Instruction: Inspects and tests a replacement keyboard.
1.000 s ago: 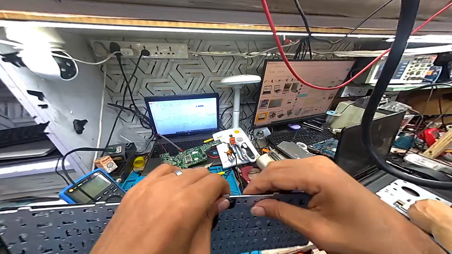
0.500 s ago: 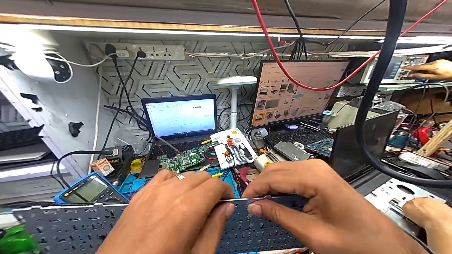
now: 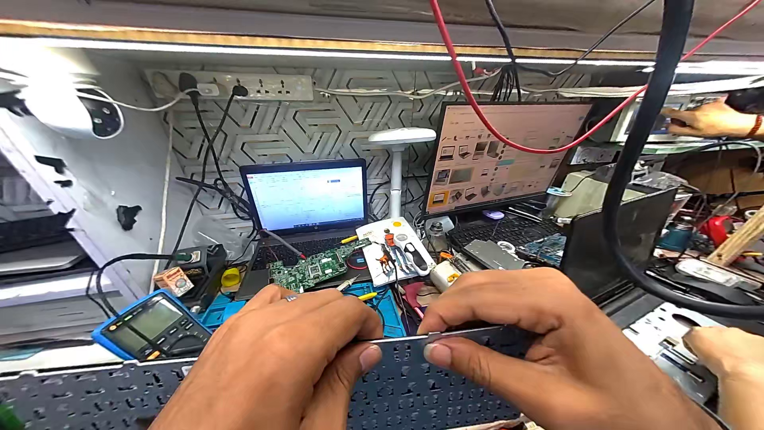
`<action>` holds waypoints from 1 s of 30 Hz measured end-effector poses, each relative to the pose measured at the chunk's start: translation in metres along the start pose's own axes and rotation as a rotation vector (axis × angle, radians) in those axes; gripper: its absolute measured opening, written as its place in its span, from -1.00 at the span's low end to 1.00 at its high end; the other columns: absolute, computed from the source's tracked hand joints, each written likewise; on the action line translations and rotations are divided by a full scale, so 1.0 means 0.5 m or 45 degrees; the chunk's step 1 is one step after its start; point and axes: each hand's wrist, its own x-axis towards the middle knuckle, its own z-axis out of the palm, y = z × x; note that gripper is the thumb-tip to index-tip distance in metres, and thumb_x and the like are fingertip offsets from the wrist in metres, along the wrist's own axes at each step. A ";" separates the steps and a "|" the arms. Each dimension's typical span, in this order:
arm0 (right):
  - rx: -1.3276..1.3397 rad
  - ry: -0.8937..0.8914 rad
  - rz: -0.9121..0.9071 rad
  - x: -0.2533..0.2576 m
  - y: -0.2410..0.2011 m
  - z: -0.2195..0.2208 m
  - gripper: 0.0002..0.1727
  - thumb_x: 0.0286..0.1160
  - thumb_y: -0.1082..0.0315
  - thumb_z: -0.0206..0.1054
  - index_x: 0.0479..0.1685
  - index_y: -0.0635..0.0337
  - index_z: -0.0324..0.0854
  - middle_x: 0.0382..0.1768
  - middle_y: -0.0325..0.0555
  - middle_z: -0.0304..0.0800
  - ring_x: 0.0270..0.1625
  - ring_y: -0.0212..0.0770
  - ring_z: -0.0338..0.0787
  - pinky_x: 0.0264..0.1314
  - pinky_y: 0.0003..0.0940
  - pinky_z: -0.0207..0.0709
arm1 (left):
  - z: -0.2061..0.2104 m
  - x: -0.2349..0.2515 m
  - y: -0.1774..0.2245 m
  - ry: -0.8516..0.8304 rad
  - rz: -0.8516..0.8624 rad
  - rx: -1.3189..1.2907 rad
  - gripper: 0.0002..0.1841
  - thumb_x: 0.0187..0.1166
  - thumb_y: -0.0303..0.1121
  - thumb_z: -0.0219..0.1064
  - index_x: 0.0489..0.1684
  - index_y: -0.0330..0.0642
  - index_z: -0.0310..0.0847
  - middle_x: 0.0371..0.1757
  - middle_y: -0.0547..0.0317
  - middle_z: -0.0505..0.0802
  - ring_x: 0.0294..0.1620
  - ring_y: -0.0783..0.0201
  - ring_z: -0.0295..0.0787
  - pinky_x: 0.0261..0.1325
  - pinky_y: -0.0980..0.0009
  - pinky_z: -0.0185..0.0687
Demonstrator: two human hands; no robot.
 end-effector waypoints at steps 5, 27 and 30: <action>0.035 -0.004 0.062 -0.003 0.002 0.010 -0.83 0.61 0.17 0.40 -0.13 -0.03 0.89 -0.24 -0.51 0.88 -0.16 -0.58 0.82 -0.15 -0.63 0.74 | 0.011 0.000 -0.003 -0.026 0.031 -0.018 -0.78 0.76 -0.19 0.21 -0.03 0.04 0.81 -0.17 0.32 0.88 -0.19 0.37 0.77 -0.20 0.24 0.57; 0.226 0.154 0.008 -0.008 0.012 0.042 -0.82 0.61 0.25 0.43 -0.13 0.14 0.87 -0.20 -0.33 0.91 -0.09 -0.49 0.84 -0.07 -0.55 0.75 | 0.011 -0.009 0.003 -0.009 -0.007 -0.203 -0.77 0.75 -0.26 0.27 0.04 -0.16 0.81 -0.14 0.12 0.88 -0.16 0.36 0.78 -0.14 0.41 0.67; 0.263 0.136 0.023 -0.007 0.011 0.056 -0.82 0.59 0.25 0.46 -0.12 0.16 0.88 -0.19 -0.30 0.92 -0.08 -0.48 0.85 -0.04 -0.53 0.76 | 0.026 -0.008 0.004 0.041 0.005 -0.237 -0.79 0.73 -0.27 0.31 -0.05 -0.21 0.80 -0.21 0.12 0.87 -0.21 0.38 0.78 -0.17 0.45 0.68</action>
